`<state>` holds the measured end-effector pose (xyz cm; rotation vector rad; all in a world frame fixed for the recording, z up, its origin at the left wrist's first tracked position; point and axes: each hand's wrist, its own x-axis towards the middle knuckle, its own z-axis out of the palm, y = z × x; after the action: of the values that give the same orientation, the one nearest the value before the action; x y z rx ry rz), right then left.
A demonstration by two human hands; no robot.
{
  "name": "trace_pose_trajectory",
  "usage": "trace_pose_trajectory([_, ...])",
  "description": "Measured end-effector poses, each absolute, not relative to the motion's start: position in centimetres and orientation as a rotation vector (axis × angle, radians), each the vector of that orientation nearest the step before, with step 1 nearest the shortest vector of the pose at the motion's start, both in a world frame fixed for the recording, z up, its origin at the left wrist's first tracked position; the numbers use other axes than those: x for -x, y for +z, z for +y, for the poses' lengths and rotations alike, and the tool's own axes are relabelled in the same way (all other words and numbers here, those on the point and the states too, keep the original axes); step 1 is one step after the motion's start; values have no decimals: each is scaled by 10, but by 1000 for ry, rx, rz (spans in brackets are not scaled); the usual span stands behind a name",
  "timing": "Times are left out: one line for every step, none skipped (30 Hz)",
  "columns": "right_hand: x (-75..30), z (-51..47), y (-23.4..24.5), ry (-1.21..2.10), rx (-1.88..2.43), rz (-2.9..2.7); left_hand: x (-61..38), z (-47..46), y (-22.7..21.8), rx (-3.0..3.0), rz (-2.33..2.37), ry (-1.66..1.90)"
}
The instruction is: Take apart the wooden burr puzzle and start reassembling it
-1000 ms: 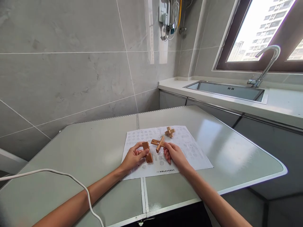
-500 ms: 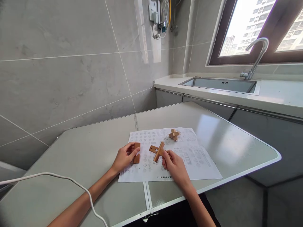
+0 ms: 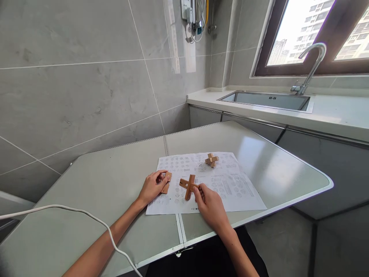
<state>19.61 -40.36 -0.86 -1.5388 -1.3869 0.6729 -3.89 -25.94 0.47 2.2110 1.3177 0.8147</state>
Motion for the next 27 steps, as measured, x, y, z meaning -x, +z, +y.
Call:
trace_pose_trajectory([-195, -405, -8, 659, 1549, -1403, 39, -260, 4, -2228, 1309, 812])
trace_pose_trajectory([-195, -406, -8, 647, 1557, -1420, 39, -260, 3, -2245, 1300, 810])
trace_pose_trajectory([-194, -407, -8, 638, 1562, -1436, 38, -259, 2, -2261, 1289, 809])
trace_pose_trajectory([-194, -408, -7, 630, 1565, -1450, 38, -259, 2, -2276, 1278, 809])
trace_pose_trajectory([-194, -409, -7, 624, 1566, -1464, 38, -259, 1, -2289, 1267, 811])
trace_pose_trajectory([-194, -410, -7, 618, 1565, -1475, 38, -260, 1, -2300, 1256, 817])
trace_pose_trajectory([-194, -411, -7, 612, 1563, -1484, 38, -260, 1, -2310, 1245, 829])
trace_pose_trajectory([-194, -411, -7, 606, 1560, -1491, 38, -262, 1, -2317, 1233, 847])
trace_pose_trajectory([-195, -411, -7, 601, 1555, -1496, 37, -263, 3, -2324, 1218, 869])
trace_pose_trajectory([-195, -412, -7, 596, 1550, -1498, 37, -266, 5, -2331, 1199, 892])
trace_pose_trajectory([-195, -412, -7, 592, 1543, -1497, 36, -268, 7, -2337, 1171, 911])
trace_pose_trajectory([-196, -412, -7, 589, 1535, -1493, 34, -272, 9, -2344, 1132, 918])
trace_pose_trajectory([-196, -412, -6, 586, 1524, -1489, 33, -276, 12, -2350, 1080, 913])
trace_pose_trajectory([-196, -413, -6, 585, 1511, -1484, 31, -280, 14, -2351, 1022, 895])
trace_pose_trajectory([-196, -413, -5, 584, 1497, -1479, 29, -285, 16, -2346, 964, 872])
trace_pose_trajectory([-197, -414, -4, 585, 1479, -1477, 27, -289, 17, -2332, 914, 849])
trace_pose_trajectory([-197, -414, -3, 588, 1461, -1477, 24, -294, 19, -2313, 874, 828])
trace_pose_trajectory([-197, -415, -1, 593, 1442, -1480, 22, -298, 19, -2286, 845, 810])
trace_pose_trajectory([-198, -416, 0, 600, 1423, -1484, 19, -302, 20, -2252, 824, 792])
trace_pose_trajectory([-198, -416, 2, 608, 1405, -1488, 17, -306, 20, -2211, 808, 769])
trace_pose_trajectory([-198, -417, 3, 618, 1389, -1492, 15, -309, 20, -2164, 794, 744])
trace_pose_trajectory([-199, -417, 3, 631, 1374, -1496, 13, -311, 20, -2114, 780, 719])
trace_pose_trajectory([-199, -417, 4, 646, 1361, -1497, 12, -313, 20, -2062, 766, 697])
trace_pose_trajectory([-199, -417, 4, 662, 1349, -1497, 10, -315, 19, -2011, 752, 682])
trace_pose_trajectory([-200, -417, 4, 678, 1338, -1495, 9, -316, 19, -1963, 741, 672])
trace_pose_trajectory([-200, -417, 3, 693, 1328, -1490, 9, -316, 18, -1917, 731, 667])
trace_pose_trajectory([-200, -417, 2, 706, 1320, -1482, 8, -316, 18, -1876, 722, 664])
